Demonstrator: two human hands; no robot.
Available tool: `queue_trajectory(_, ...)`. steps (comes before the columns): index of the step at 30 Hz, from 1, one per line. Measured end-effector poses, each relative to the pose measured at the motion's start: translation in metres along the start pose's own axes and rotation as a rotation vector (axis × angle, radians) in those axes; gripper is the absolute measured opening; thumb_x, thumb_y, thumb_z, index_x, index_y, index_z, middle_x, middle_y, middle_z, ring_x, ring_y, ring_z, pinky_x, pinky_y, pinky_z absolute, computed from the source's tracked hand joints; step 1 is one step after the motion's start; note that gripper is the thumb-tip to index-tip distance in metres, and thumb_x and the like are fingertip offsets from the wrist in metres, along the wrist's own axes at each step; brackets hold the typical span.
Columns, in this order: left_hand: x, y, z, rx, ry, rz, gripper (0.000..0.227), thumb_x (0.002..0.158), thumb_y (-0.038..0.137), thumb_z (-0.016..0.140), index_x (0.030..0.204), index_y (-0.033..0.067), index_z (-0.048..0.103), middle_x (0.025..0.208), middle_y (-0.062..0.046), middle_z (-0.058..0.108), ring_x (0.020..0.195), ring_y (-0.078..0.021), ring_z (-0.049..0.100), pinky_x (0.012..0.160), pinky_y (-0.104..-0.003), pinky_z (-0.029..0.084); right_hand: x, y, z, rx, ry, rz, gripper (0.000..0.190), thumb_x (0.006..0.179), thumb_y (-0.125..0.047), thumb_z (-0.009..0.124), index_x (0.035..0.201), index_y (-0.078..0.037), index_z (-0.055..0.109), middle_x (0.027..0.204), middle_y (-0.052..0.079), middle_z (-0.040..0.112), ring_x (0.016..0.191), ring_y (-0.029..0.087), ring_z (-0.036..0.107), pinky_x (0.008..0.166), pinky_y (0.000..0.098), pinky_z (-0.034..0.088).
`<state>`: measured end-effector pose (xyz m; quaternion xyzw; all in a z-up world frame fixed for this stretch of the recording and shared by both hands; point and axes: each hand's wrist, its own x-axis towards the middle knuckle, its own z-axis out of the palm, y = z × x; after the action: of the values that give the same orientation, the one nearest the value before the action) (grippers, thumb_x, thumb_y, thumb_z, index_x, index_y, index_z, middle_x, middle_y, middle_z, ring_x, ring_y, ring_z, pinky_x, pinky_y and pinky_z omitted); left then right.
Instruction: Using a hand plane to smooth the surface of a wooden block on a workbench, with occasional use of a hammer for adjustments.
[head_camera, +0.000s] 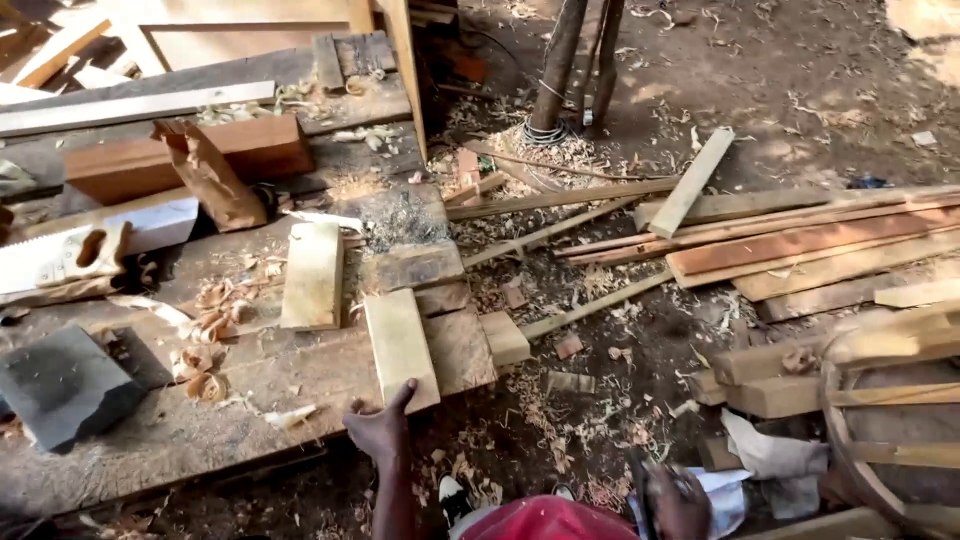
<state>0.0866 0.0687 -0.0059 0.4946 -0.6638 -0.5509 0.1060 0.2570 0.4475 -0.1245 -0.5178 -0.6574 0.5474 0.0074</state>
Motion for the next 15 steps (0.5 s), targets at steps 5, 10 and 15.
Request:
queue_trajectory(5, -0.016, -0.024, 0.007, -0.135, 0.111, 0.132, 0.05, 0.057, 0.018, 0.096, 0.104, 0.005, 0.082, 0.083, -0.003, 0.076, 0.074, -0.0156, 0.066, 0.059, -0.034, 0.052, -0.028, -0.082, 0.054, -0.019, -0.094, -0.107, 0.033, 0.085, -0.028, 0.076, 0.116, -0.018, 0.074, 0.054, 0.011, 0.051, 0.043, 0.019, 0.04, 0.041, 0.0365, 0.034)
queue_trajectory(10, 0.001, -0.083, 0.049, 0.034, -0.029, 0.806, 0.064, 0.077, 0.02, 0.087, 0.135, 0.0086, 0.066, 0.104, -0.012, 0.077, 0.095, -0.0238, 0.069, 0.074, -0.036, 0.062, -0.084, -0.13, 0.068, 0.18, -0.391, -0.282, 0.04, 0.093, -0.025, 0.068, 0.132, -0.016, 0.065, 0.053, 0.004, 0.046, 0.039, 0.012, 0.036, 0.034, 0.0283, 0.029)
queue_trajectory(15, 0.018, -0.062, 0.062, 0.104, -0.278, 0.767, 0.071, 0.084, 0.015, 0.08, 0.149, 0.0133, 0.049, 0.125, -0.018, 0.05, 0.107, -0.0306, 0.063, 0.088, -0.039, 0.066, -0.09, -0.128, 0.076, 0.199, -0.671, -0.491, 0.043, 0.097, -0.027, 0.061, 0.138, -0.013, 0.062, 0.053, -0.002, 0.051, 0.037, 0.009, 0.041, 0.027, 0.0242, 0.036)
